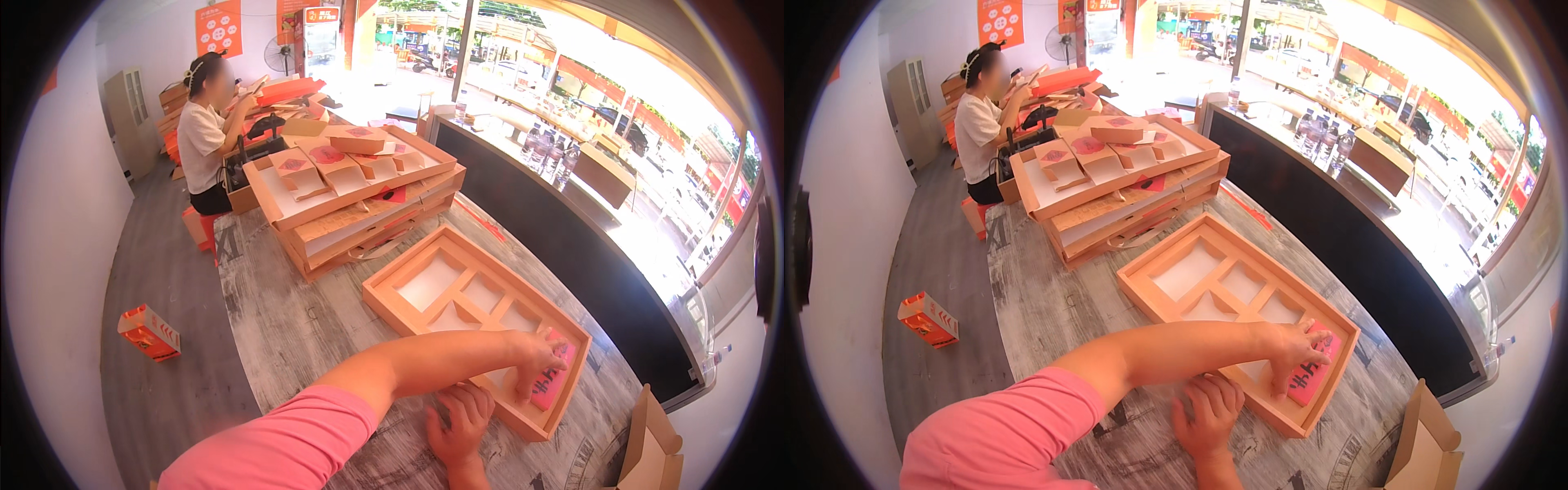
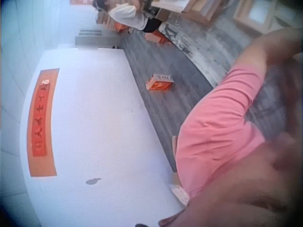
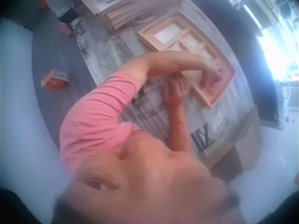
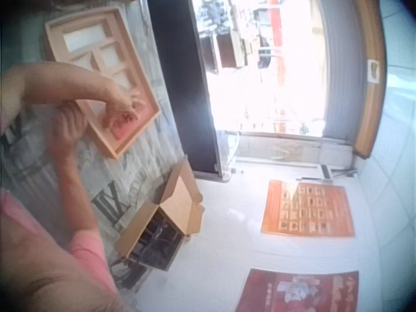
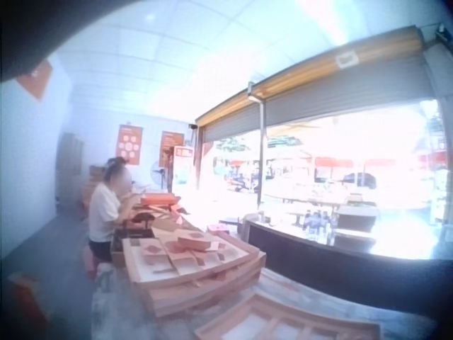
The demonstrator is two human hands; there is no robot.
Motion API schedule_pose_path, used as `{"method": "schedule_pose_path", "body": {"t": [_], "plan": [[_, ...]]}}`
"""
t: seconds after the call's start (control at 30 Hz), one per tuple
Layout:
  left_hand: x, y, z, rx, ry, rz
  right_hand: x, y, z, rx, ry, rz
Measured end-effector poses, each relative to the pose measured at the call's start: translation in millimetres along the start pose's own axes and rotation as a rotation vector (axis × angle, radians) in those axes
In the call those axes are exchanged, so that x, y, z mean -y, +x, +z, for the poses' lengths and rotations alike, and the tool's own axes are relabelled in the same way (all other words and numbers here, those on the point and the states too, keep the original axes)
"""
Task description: The person assembles a large white box by folding its cardboard flaps and then places a wooden insert with internal dividers into the box.
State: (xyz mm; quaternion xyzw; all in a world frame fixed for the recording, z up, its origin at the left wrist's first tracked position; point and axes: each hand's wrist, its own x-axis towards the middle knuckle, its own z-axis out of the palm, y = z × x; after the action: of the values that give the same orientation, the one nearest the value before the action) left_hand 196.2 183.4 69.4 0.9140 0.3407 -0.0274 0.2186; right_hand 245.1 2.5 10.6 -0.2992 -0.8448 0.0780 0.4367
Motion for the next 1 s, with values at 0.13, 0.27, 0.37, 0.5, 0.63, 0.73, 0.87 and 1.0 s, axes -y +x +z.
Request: {"method": "schedule_pose_path", "body": {"t": [0.13, 0.27, 0.37, 0.5, 0.63, 0.73, 0.87, 1.0], "plan": [[-27.4, 7.1, -0.6, -0.035, 0.145, 0.0, -4.8, -4.9, 0.4, 0.036, -0.042, 0.028], [-40.3, 19.0, 20.6, -0.069, 0.266, -0.008, -5.3, 0.9, 0.6, 0.002, -0.086, 0.013], [-48.0, 9.2, 13.0, -0.052, 0.233, -0.001, -6.8, -1.7, 3.6, -0.012, -0.101, 0.025], [-48.1, 6.4, 9.4, -0.009, 0.104, -0.02, -8.1, -8.4, 6.0, 0.031, -0.083, 0.053], [-54.2, 1.9, 4.7, -0.03, 0.101, -0.04, -6.4, -13.0, 10.1, 0.017, -0.086, 0.06], [-58.1, 9.7, 11.3, -0.101, 0.097, -0.021, -13.9, -17.9, 8.7, 0.016, -0.11, 0.08], [-55.0, 7.2, 18.3, -0.195, 0.117, -0.064, -16.2, -22.4, 9.6, 0.043, -0.091, 0.041], [-60.1, 0.4, 12.2, -0.22, 0.144, -0.075, -16.0, -18.5, 9.7, 0.049, -0.097, 0.074]]}}
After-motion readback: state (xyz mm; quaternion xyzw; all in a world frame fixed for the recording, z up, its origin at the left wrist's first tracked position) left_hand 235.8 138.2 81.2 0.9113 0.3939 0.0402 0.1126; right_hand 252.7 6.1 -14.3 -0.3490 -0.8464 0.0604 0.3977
